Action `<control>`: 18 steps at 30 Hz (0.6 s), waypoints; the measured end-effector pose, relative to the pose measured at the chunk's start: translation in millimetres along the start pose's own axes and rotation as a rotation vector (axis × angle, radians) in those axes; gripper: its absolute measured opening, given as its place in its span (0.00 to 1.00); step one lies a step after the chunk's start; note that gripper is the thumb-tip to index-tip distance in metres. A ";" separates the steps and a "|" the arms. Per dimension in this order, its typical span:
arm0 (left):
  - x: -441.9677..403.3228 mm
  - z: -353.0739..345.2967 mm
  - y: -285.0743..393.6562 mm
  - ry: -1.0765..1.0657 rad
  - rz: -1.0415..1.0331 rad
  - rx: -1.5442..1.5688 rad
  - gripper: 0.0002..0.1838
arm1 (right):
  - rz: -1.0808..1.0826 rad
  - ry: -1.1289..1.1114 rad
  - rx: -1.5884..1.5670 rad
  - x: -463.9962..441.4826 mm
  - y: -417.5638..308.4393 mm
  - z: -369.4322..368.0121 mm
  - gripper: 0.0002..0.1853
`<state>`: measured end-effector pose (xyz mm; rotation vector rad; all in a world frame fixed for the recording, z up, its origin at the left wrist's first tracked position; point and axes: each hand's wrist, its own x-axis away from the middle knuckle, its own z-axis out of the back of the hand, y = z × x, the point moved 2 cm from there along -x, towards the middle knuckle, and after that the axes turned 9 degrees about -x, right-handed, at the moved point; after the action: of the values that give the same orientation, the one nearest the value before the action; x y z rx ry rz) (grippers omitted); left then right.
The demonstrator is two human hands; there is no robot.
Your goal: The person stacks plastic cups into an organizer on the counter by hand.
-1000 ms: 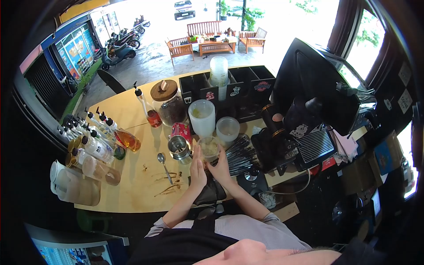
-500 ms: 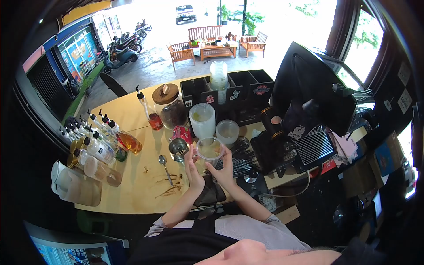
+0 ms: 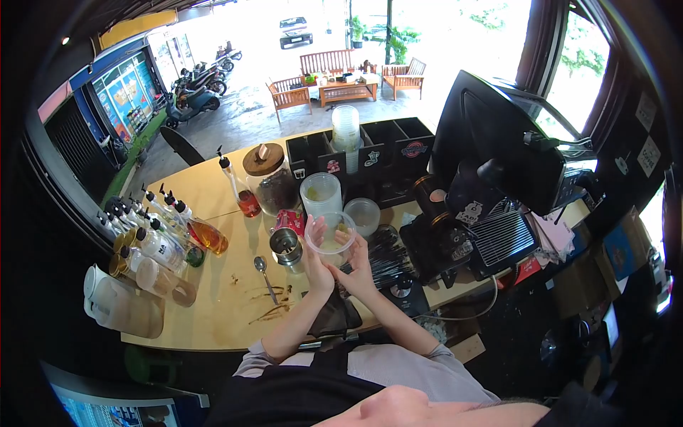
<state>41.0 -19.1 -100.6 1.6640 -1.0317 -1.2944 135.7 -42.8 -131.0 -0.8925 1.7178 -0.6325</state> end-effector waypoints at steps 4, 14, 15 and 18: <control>-22.6 -6.9 12.1 -0.117 -0.025 0.105 0.33 | -0.084 -0.034 0.021 -23.5 -25.5 7.7 0.46; -97.1 2.8 41.8 -0.264 -0.134 -0.218 0.32 | 0.006 0.191 0.307 -115.9 -85.5 41.9 0.34; -101.4 -1.0 49.1 -0.264 -0.157 -0.235 0.32 | 0.021 0.189 0.382 -126.5 -87.1 44.2 0.35; -110.9 -11.6 70.2 -0.287 -0.227 -0.301 0.29 | 0.094 0.197 0.432 -149.2 -101.9 35.5 0.37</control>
<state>25.6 58.3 5.0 1.4216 -0.7731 -1.7833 221.2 19.7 19.6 -0.4550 1.6915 -1.0073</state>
